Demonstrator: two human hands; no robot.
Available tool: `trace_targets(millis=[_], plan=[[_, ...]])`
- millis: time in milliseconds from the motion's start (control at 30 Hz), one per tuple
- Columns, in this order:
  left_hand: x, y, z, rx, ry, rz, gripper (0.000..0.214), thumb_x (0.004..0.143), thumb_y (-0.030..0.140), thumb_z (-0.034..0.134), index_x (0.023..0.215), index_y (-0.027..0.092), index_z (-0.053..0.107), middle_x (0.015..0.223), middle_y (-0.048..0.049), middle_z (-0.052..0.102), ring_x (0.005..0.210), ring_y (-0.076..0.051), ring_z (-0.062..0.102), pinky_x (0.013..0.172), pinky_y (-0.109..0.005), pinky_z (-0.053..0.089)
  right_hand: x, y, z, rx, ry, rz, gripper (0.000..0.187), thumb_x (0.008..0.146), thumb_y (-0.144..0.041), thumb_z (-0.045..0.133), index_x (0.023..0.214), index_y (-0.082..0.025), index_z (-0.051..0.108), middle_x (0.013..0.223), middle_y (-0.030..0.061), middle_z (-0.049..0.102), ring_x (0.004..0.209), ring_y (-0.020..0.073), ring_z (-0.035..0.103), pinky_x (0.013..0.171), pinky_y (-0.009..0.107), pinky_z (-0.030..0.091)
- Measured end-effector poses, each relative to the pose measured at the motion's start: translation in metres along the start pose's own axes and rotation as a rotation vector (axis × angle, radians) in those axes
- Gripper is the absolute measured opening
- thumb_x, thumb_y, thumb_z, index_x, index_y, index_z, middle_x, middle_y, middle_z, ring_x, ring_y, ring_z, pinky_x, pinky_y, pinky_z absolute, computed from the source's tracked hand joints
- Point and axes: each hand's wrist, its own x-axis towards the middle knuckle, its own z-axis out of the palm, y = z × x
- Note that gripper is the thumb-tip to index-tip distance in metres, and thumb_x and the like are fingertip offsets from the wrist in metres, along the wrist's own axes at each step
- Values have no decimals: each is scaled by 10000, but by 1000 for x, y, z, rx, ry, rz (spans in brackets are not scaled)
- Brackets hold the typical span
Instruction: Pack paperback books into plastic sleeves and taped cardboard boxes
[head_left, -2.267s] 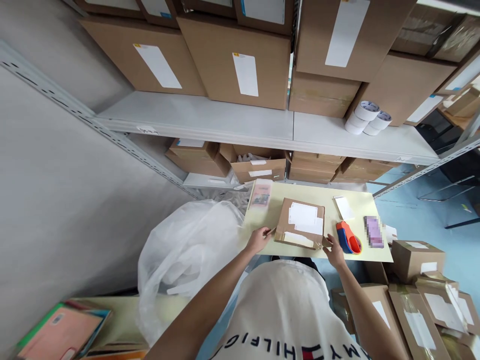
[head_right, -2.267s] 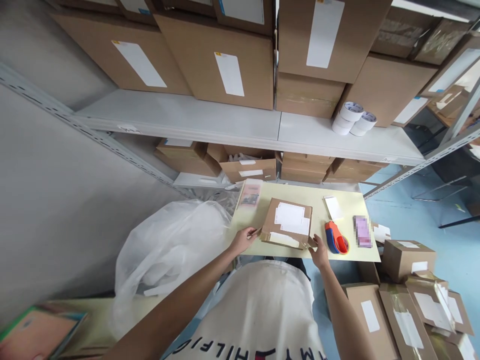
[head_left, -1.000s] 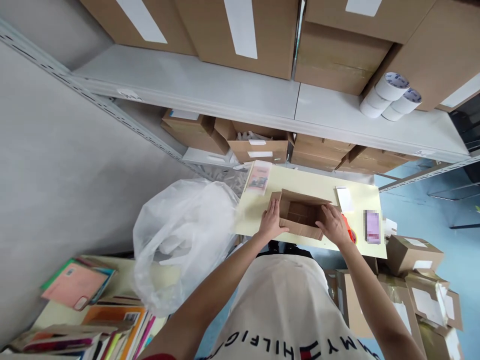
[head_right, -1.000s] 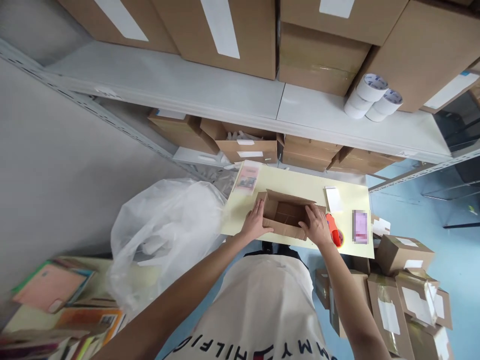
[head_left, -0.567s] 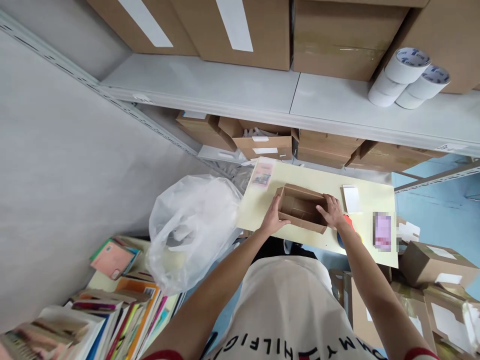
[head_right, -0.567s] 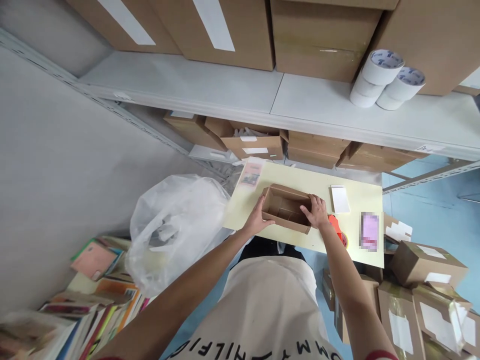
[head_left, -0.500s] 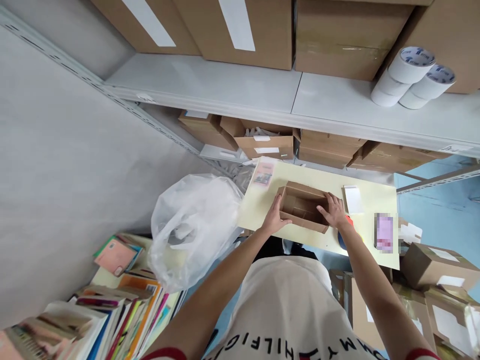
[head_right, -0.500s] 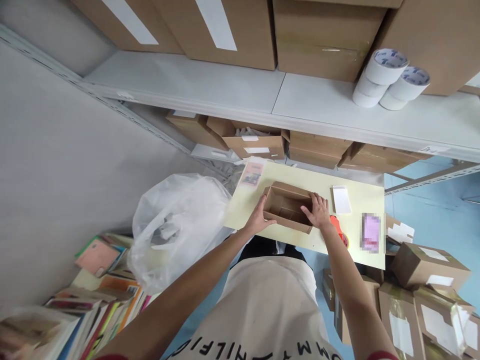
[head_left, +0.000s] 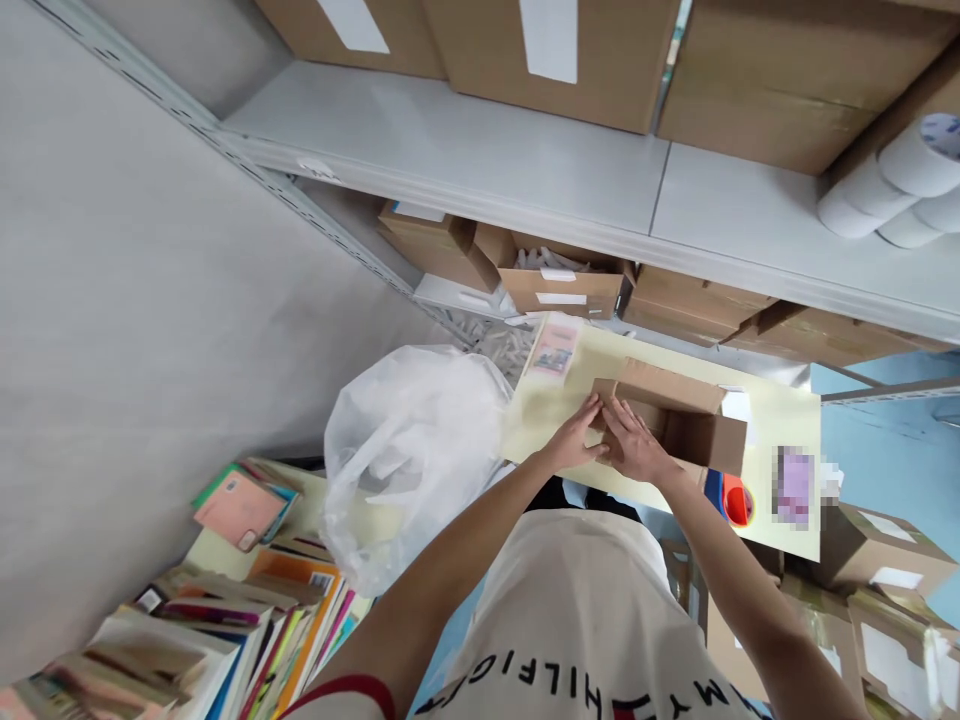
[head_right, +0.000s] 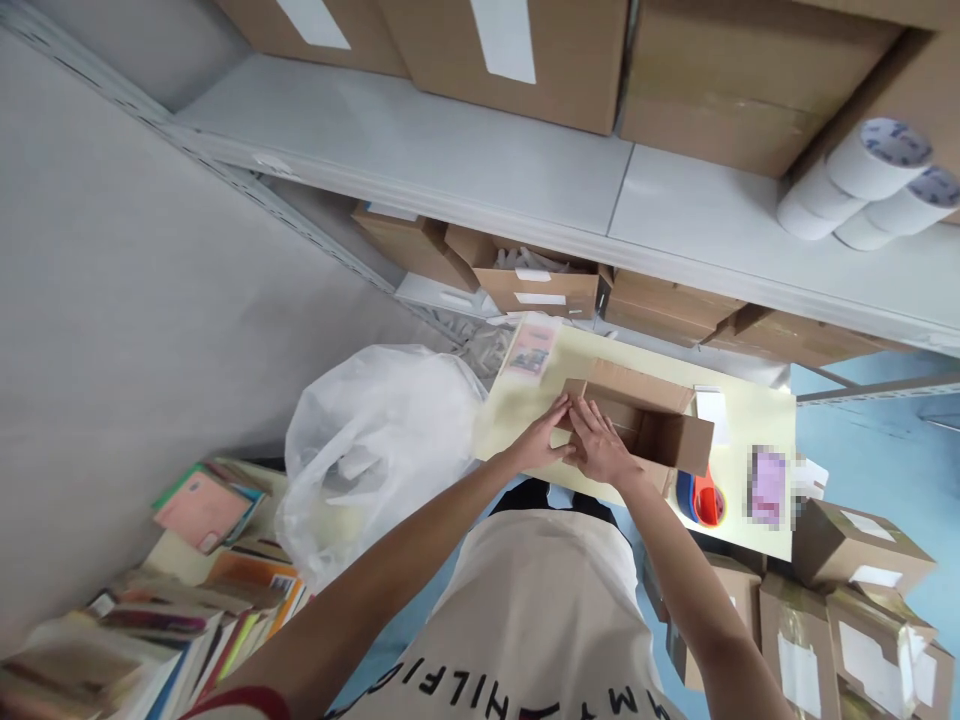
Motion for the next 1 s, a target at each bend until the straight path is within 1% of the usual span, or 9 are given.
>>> trace_targets(millis=[67, 133, 233, 300, 367, 500, 633, 800, 1000], plan=[[-3, -12, -17, 7, 8, -10, 707, 784, 358, 696, 1418, 194, 431, 1521, -126, 407, 1423, -280, 356, 1151, -434, 364, 10, -4, 3, -44, -64, 52, 910, 818, -274, 633, 1558, -246, 106, 1630, 135, 109, 1492, 334, 131, 1136, 580, 279], [0, -29, -38, 35, 79, -63, 495, 813, 354, 658, 1278, 209, 566, 1405, -106, 550, 1327, -268, 492, 1117, -428, 408, 15, -5, 4, -83, -73, 67, 911, 809, -251, 641, 1556, -242, 120, 1629, 139, 112, 1488, 330, 155, 1147, 572, 269], [20, -60, -70, 169, 266, -283, 323, 844, 287, 611, 1153, 191, 620, 1250, -119, 641, 1208, -259, 581, 1075, -419, 435, 14, -5, 6, -124, -27, 60, 891, 816, -226, 621, 1553, -226, 119, 1627, 145, 120, 1482, 328, 183, 1145, 570, 283], [44, -77, -86, 279, 348, -475, 388, 831, 263, 628, 1201, 159, 582, 1241, -154, 619, 1223, -276, 553, 1063, -412, 428, 11, -6, 9, -156, -6, 67, 873, 819, -180, 586, 1552, -210, 114, 1625, 148, 123, 1481, 319, 190, 1140, 561, 303], [69, -87, -93, 350, 359, -655, 518, 807, 303, 668, 1278, 147, 520, 1272, -175, 578, 1248, -302, 514, 1035, -413, 435, 8, -9, 12, -185, 1, 86, 848, 809, -111, 540, 1548, -191, 130, 1621, 151, 147, 1481, 302, 200, 1141, 547, 312], [106, -92, -87, 393, 308, -852, 698, 752, 382, 720, 1346, 161, 428, 1354, -192, 488, 1282, -355, 447, 973, -449, 455, 4, -14, 17, -166, 13, 121, 818, 779, -31, 475, 1533, -171, 192, 1611, 148, 196, 1480, 278, 213, 1154, 547, 301], [117, -98, -82, 309, 295, -820, 735, 700, 310, 756, 1320, 134, 403, 1331, -217, 483, 1281, -361, 447, 1002, -443, 428, 7, -17, 17, -44, 46, 115, 804, 787, -25, 455, 1535, -163, 196, 1621, 130, 165, 1492, 262, 161, 1159, 512, 336], [114, -106, -87, 216, 277, -710, 706, 673, 188, 730, 1295, 119, 403, 1353, -244, 469, 1241, -364, 511, 1001, -433, 439, 14, -14, 15, 85, 36, 91, 839, 780, -18, 482, 1545, -158, 168, 1626, 125, 147, 1492, 259, 144, 1160, 454, 373], [99, -93, -104, 166, 194, -735, 551, 717, 101, 605, 1244, 152, 453, 1058, -150, 683, 1030, -315, 657, 892, -409, 502, 24, -10, 18, 155, 35, 39, 843, 787, -10, 500, 1547, -168, 171, 1624, 138, 144, 1490, 259, 144, 1160, 436, 365]])
